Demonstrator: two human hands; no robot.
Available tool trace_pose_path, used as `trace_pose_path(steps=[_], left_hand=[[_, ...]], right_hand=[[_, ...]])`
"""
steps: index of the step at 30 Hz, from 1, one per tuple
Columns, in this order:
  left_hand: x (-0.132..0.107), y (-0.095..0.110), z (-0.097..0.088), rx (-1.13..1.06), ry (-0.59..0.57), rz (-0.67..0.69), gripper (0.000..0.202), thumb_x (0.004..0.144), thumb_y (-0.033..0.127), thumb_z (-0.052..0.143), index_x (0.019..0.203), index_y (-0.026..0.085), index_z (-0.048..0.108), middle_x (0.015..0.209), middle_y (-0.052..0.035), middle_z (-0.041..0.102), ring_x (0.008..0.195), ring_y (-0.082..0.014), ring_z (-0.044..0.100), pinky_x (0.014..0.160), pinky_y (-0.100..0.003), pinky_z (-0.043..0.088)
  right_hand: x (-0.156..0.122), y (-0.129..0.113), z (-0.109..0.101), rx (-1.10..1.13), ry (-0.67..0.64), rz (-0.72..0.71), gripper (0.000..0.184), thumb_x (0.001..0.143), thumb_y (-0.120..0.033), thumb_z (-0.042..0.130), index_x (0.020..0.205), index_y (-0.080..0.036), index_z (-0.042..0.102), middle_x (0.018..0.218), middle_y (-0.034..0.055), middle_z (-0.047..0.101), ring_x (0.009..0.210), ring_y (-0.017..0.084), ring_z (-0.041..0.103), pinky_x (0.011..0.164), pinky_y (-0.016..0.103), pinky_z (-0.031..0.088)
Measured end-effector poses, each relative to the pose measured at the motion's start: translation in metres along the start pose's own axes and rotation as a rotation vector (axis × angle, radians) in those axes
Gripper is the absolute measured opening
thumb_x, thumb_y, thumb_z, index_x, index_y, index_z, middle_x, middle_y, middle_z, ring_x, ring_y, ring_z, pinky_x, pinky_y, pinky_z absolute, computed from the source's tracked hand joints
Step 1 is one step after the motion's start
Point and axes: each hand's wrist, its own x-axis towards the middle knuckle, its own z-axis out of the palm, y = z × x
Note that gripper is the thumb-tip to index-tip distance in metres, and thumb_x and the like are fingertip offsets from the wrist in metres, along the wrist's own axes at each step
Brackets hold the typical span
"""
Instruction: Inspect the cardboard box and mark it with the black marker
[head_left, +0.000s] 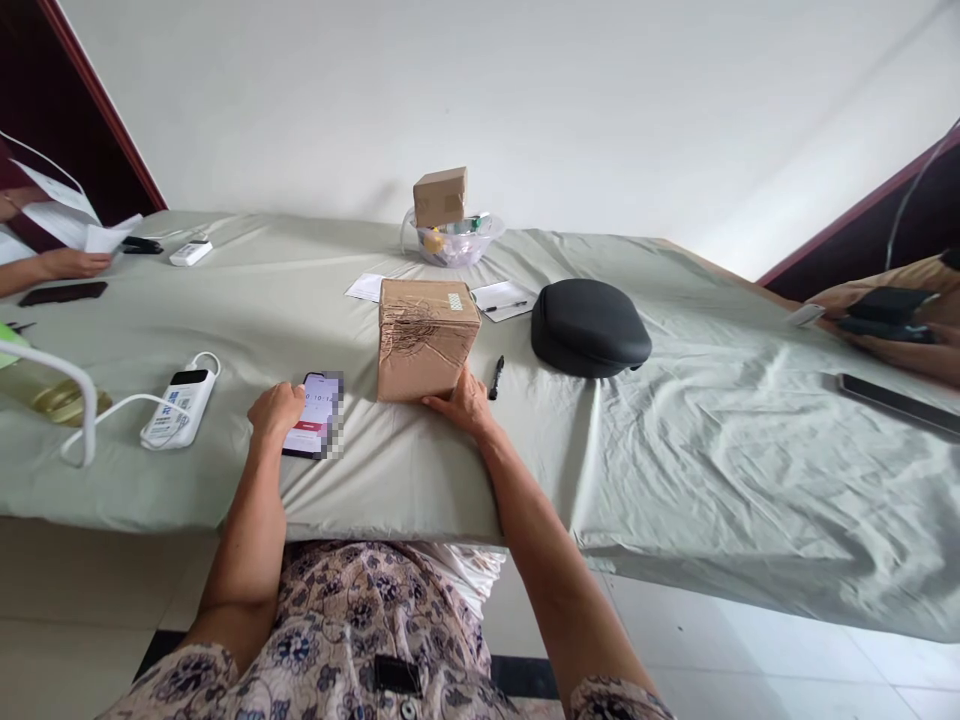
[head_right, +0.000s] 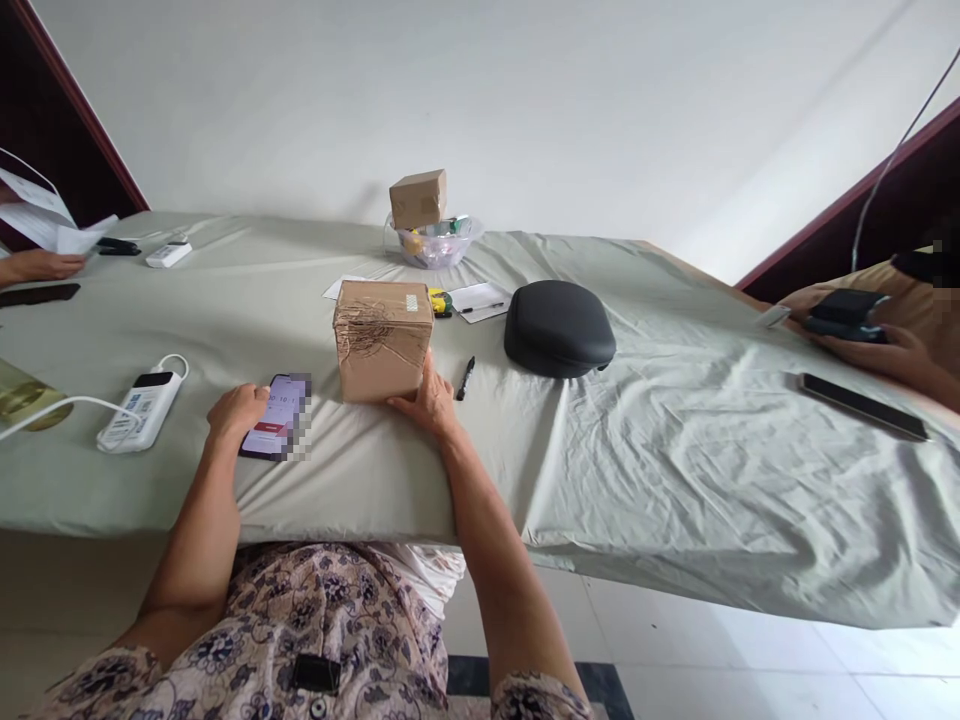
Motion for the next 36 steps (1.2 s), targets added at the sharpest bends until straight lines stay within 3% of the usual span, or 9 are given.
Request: trace_pose_path(steps=[9,17,22,25,27,31,33,36], left_hand=[[0.000,0.000,0.002,-0.067,0.001,0.053,0.033,0.096,0.036,0.040,0.093,0.018,0.068,0.117,-0.0240,0.073,0.115,-0.0412,0.066,0.089,-0.045,0.049],[-0.003,-0.003,0.011,-0.332,-0.081,0.091,0.020,0.091,0.036,0.046,0.088,0.020,0.058,0.077,-0.0044,0.070,0.073,-0.0229,0.068,0.063,-0.029,0.047],[-0.005,-0.004,0.014,-0.505,-0.092,0.130,0.020,0.085,0.038,0.049,0.089,0.020,0.056,0.068,0.0015,0.062,0.062,-0.0173,0.061,0.055,-0.025,0.044],[-0.007,-0.002,0.010,-0.717,-0.027,0.159,0.021,0.078,0.040,0.053,0.086,0.020,0.055,0.066,0.0031,0.057,0.059,-0.0148,0.056,0.053,-0.023,0.042],[-0.011,0.000,0.004,-0.897,0.033,0.191,0.026,0.073,0.043,0.056,0.085,0.021,0.053,0.064,0.0041,0.055,0.057,-0.0135,0.053,0.052,-0.022,0.041],[-0.029,0.015,-0.003,-1.161,0.121,0.314,0.038,0.069,0.052,0.063,0.088,0.022,0.049,0.065,0.0050,0.054,0.055,-0.0123,0.052,0.053,-0.022,0.041],[-0.042,0.028,-0.003,-1.240,0.132,0.377,0.042,0.069,0.056,0.065,0.088,0.023,0.047,0.066,0.0048,0.055,0.055,-0.0124,0.052,0.053,-0.022,0.041],[-0.060,0.049,0.004,-1.335,0.101,0.432,0.046,0.071,0.060,0.067,0.087,0.024,0.044,0.066,0.0044,0.054,0.056,-0.0130,0.054,0.054,-0.023,0.043]], right_hand=[[-0.002,-0.005,0.004,-0.050,0.012,0.048,0.101,0.084,-0.058,0.066,0.162,-0.015,0.017,0.144,0.0202,0.061,0.131,0.039,0.060,0.109,0.057,0.043],[-0.003,-0.011,0.004,-0.134,-0.011,0.072,0.076,0.088,-0.059,0.062,0.147,-0.016,0.042,0.129,0.0180,0.070,0.121,0.038,0.064,0.106,0.052,0.043],[-0.003,-0.011,0.004,-0.136,-0.004,0.077,0.082,0.087,-0.067,0.061,0.148,-0.016,0.042,0.124,0.0183,0.071,0.121,0.039,0.064,0.104,0.053,0.045],[-0.002,-0.009,0.001,-0.063,0.068,0.060,0.088,0.090,-0.073,0.051,0.154,-0.015,0.036,0.129,0.0195,0.069,0.125,0.038,0.062,0.105,0.052,0.046],[-0.001,-0.008,-0.005,-0.001,0.190,0.061,0.085,0.094,-0.074,0.039,0.155,-0.014,0.035,0.130,0.0193,0.068,0.125,0.034,0.062,0.107,0.050,0.046],[0.001,-0.013,-0.018,0.183,0.453,0.108,0.071,0.097,-0.070,0.029,0.138,-0.016,0.052,0.108,0.0136,0.074,0.103,0.027,0.069,0.099,0.046,0.051],[-0.001,-0.021,-0.023,0.327,0.480,0.114,0.062,0.097,-0.070,0.032,0.122,-0.020,0.060,0.090,0.0078,0.073,0.086,0.023,0.070,0.087,0.042,0.055],[-0.006,-0.038,-0.024,0.597,0.385,0.033,0.055,0.095,-0.072,0.040,0.107,-0.023,0.060,0.067,0.0000,0.065,0.063,0.018,0.063,0.067,0.033,0.052]])
